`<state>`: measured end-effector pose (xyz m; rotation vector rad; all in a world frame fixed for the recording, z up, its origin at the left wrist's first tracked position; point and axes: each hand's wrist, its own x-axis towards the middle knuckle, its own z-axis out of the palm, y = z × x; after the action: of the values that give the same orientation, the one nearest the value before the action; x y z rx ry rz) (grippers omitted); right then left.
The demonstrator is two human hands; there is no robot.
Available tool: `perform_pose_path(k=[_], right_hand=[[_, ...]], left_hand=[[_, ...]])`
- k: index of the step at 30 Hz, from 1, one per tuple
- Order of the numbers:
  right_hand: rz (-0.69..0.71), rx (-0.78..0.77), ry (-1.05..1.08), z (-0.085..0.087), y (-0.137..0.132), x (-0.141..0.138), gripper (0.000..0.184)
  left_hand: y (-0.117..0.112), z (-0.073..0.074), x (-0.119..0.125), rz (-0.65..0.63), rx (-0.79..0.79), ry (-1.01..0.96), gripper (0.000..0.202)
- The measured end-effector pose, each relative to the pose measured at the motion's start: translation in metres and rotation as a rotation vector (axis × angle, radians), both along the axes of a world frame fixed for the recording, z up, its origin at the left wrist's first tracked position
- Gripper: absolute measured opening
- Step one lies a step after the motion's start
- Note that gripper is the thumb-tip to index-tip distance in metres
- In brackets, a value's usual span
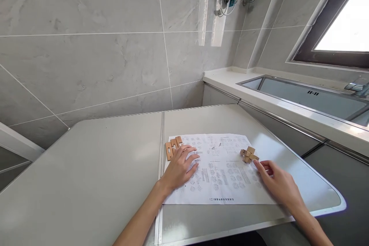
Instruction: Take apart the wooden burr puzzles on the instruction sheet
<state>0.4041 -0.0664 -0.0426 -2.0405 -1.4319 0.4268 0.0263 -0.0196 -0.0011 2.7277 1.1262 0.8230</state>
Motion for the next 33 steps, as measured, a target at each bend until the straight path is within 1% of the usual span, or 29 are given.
perform_pose_path(k=[2, 4, 6, 8, 11, 12, 14, 16, 17, 19, 21, 24, 27, 30, 33], right_hand=[[-0.033, -0.029, -0.015, 0.0, 0.008, -0.005, 0.058], [-0.049, -0.016, -0.028, 0.004, 0.016, -0.011, 0.058], [-0.019, 0.02, 0.007, 0.01, 0.021, -0.02, 0.056], [0.076, 0.067, 0.09, 0.017, 0.024, -0.034, 0.054], [0.208, 0.088, 0.174, 0.03, 0.023, -0.064, 0.057], [0.279, 0.097, 0.265, 0.035, 0.022, -0.076, 0.056], [0.404, 0.13, 0.416, 0.042, 0.02, -0.102, 0.054], [0.488, 0.159, 0.519, 0.046, 0.019, -0.127, 0.051], [0.535, 0.164, 0.568, 0.046, 0.019, -0.139, 0.049], [0.59, 0.158, 0.603, 0.045, 0.021, -0.158, 0.049], [0.66, 0.131, 0.64, 0.044, 0.025, -0.169, 0.048], [0.827, -0.01, 0.741, 0.044, 0.034, -0.173, 0.049], [0.985, -0.179, 0.837, 0.047, 0.043, -0.166, 0.055], [1.082, -0.295, 0.911, 0.048, 0.05, -0.158, 0.056], [1.142, -0.393, 0.961, 0.043, 0.056, -0.154, 0.055]], left_hand=[[-0.001, 0.002, 0.0, -0.004, -0.044, -0.04, 0.024], [-0.001, 0.004, 0.0, -0.01, -0.14, -0.12, 0.021], [-0.002, 0.005, 0.001, -0.017, -0.238, -0.198, 0.018], [-0.004, 0.006, 0.003, -0.022, -0.308, -0.251, 0.017], [-0.006, 0.005, 0.006, -0.018, -0.419, -0.336, 0.02], [-0.006, 0.004, 0.008, -0.013, -0.465, -0.375, 0.025], [-0.006, 0.001, 0.01, -0.014, -0.559, -0.46, 0.042], [-0.006, -0.003, 0.013, -0.048, -0.65, -0.543, 0.058], [-0.005, -0.004, 0.014, -0.074, -0.69, -0.581, 0.063], [-0.005, -0.005, 0.016, -0.111, -0.752, -0.655, 0.061], [-0.005, -0.003, 0.015, -0.109, -0.788, -0.726, 0.056], [-0.003, 0.002, 0.01, -0.093, -0.819, -0.815, 0.051], [0.0, 0.007, 0.003, -0.128, -0.852, -0.861, 0.056], [0.002, 0.008, -0.001, -0.174, -0.907, -0.861, 0.061], [0.001, 0.009, -0.002, -0.214, -0.967, -0.83, 0.059]])
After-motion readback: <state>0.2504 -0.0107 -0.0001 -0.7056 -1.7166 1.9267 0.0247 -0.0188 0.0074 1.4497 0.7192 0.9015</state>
